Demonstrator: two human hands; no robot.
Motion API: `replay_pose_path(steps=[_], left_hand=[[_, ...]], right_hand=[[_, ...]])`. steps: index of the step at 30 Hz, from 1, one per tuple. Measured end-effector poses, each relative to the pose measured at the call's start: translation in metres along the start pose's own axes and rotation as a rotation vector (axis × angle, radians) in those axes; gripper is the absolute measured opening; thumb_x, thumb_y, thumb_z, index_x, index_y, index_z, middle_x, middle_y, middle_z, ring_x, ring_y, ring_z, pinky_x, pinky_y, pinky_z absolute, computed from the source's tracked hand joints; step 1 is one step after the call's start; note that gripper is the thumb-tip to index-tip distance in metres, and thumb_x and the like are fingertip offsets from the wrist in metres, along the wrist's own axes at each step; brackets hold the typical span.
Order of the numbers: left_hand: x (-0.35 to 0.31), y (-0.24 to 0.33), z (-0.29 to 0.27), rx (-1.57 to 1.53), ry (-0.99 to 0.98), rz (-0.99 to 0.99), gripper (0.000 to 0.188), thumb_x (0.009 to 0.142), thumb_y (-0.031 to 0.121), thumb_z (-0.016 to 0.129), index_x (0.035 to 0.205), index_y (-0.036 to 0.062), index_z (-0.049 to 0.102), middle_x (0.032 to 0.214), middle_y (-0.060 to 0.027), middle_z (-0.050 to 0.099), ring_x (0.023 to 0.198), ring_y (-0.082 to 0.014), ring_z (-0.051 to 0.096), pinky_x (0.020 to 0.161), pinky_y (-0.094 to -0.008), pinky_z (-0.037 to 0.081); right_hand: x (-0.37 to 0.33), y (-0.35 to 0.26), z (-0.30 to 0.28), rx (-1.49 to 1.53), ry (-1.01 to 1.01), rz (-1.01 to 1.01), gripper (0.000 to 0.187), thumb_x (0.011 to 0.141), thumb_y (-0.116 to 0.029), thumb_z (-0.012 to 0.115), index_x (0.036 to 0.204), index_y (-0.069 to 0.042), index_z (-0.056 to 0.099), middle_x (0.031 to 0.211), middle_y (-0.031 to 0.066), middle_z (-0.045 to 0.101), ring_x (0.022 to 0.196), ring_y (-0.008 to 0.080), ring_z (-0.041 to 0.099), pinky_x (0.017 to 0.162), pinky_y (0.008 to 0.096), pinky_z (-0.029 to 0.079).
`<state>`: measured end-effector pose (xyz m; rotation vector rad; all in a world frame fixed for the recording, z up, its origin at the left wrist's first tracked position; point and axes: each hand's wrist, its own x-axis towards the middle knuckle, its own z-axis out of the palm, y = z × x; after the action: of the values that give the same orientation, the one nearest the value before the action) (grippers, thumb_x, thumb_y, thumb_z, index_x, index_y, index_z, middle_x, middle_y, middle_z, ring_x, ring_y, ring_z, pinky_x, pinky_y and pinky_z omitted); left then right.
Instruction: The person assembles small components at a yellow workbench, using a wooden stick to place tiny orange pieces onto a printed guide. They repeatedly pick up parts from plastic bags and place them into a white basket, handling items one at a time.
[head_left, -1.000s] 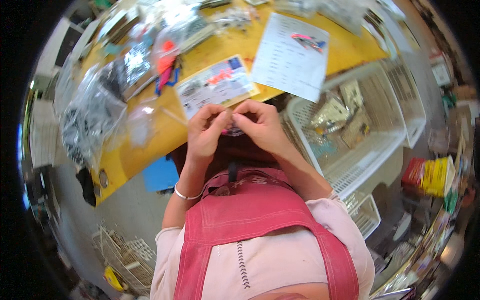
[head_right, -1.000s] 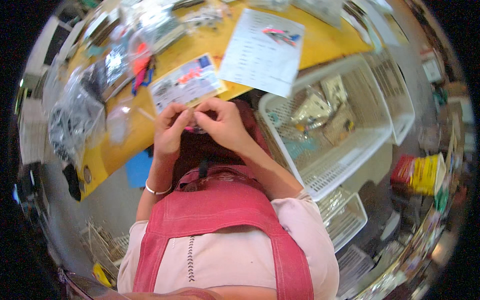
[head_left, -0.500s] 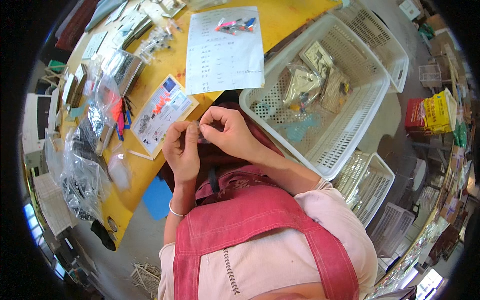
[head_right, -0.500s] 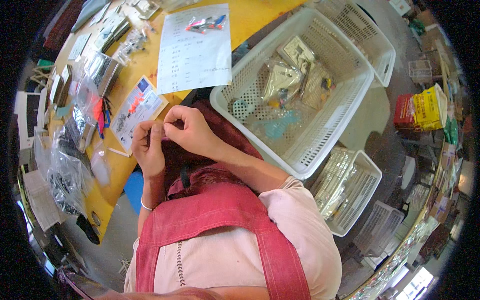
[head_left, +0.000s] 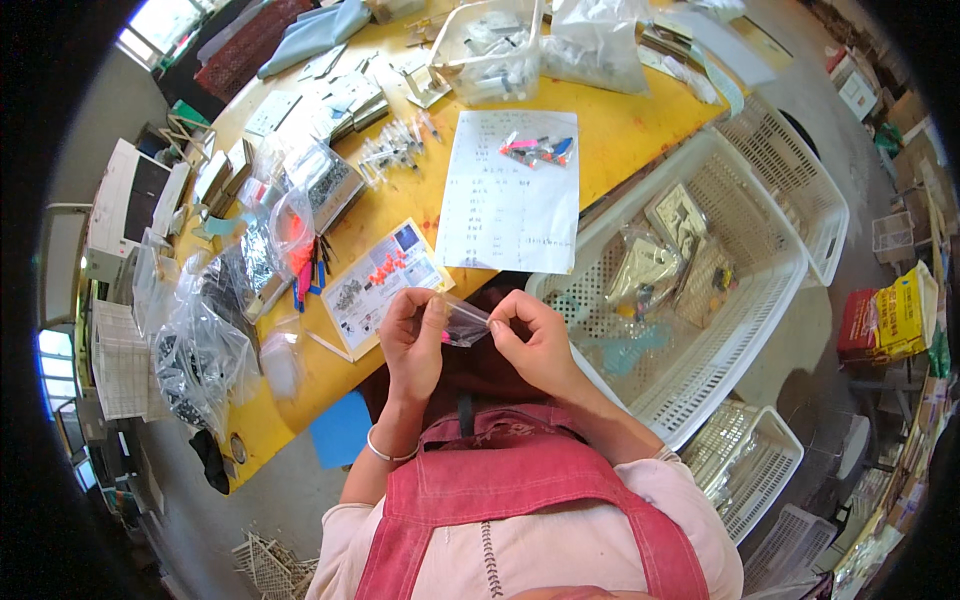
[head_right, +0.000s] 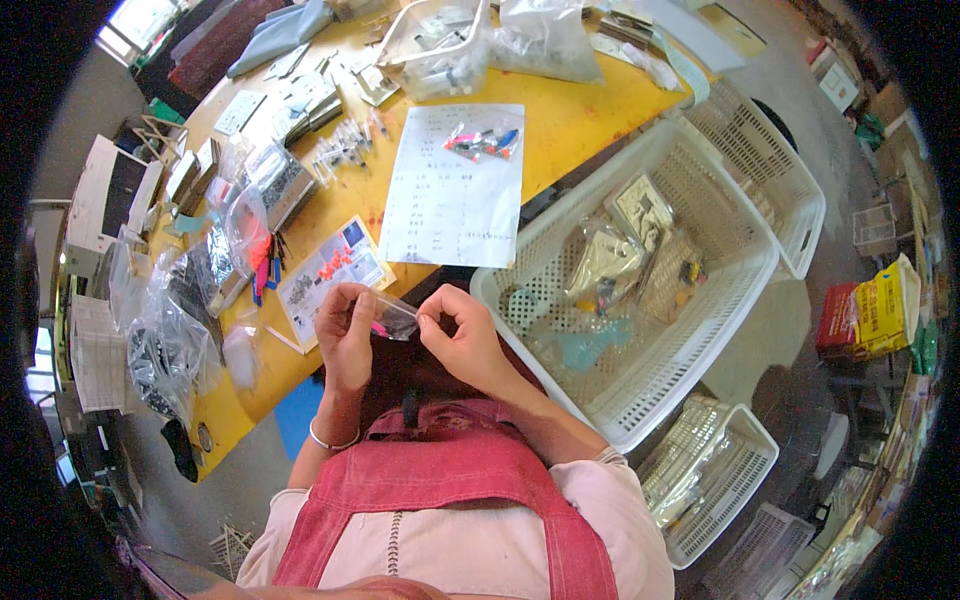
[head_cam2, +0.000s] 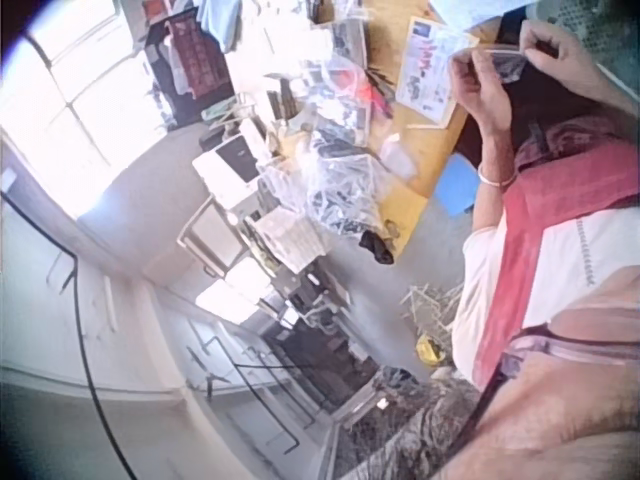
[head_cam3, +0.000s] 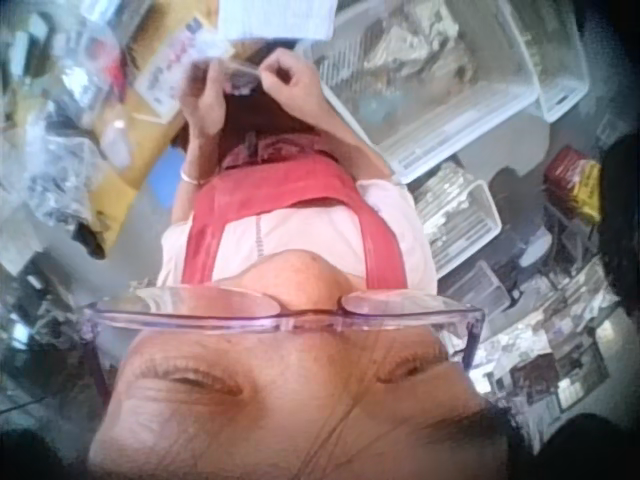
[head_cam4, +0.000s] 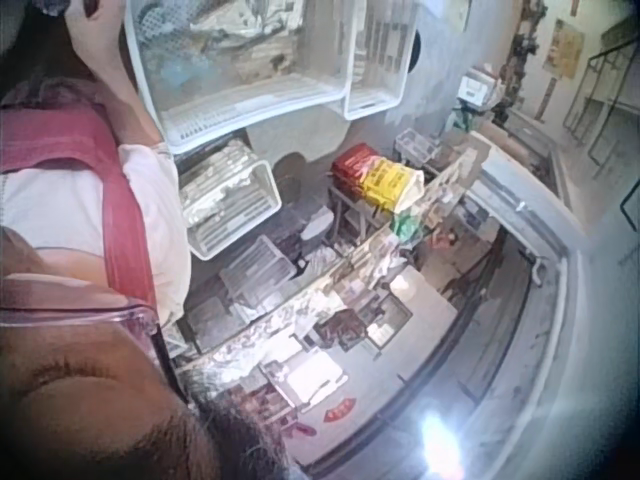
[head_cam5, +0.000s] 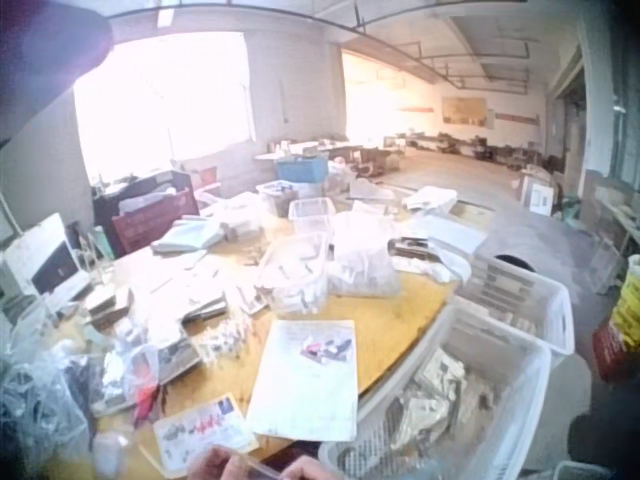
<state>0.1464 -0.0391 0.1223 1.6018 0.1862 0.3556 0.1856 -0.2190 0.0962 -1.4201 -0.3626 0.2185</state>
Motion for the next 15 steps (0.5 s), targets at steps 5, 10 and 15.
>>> replay_pose_path(steps=[5,10,15], left_hand=[[0.018,0.000,0.015,-0.016,-0.071,-0.061,0.012,0.109,0.013,0.058,0.108,0.0020,0.063,0.093,-0.0007,0.066,0.085,-0.0082,0.062,0.080,-0.0250,0.051],[0.018,-0.007,0.014,-0.049,-0.084,-0.082,0.020,0.108,0.011,0.059,0.125,-0.0007,0.060,0.107,-0.0056,0.065,0.096,-0.0115,0.063,0.086,-0.0286,0.055],[0.001,-0.017,-0.006,-0.048,-0.047,-0.133,0.025,0.104,0.002,0.059,0.128,-0.0027,0.057,0.109,-0.0077,0.064,0.099,-0.0134,0.063,0.088,-0.0305,0.057]], right_hand=[[0.015,0.013,-0.020,0.054,0.121,-0.070,0.004,0.100,-0.003,0.059,0.097,-0.002,0.061,0.088,-0.0004,0.062,0.077,0.0050,0.054,0.070,0.0227,0.046],[0.067,-0.007,-0.074,0.167,0.313,0.019,0.011,0.109,-0.013,0.048,0.105,-0.005,0.055,0.092,0.0131,0.074,0.069,0.0169,0.071,0.061,0.0282,0.056],[0.155,0.004,-0.135,0.113,0.529,0.035,0.015,0.107,-0.015,0.050,0.105,-0.001,0.053,0.086,0.0158,0.073,0.063,0.0239,0.073,0.055,0.0344,0.061]])
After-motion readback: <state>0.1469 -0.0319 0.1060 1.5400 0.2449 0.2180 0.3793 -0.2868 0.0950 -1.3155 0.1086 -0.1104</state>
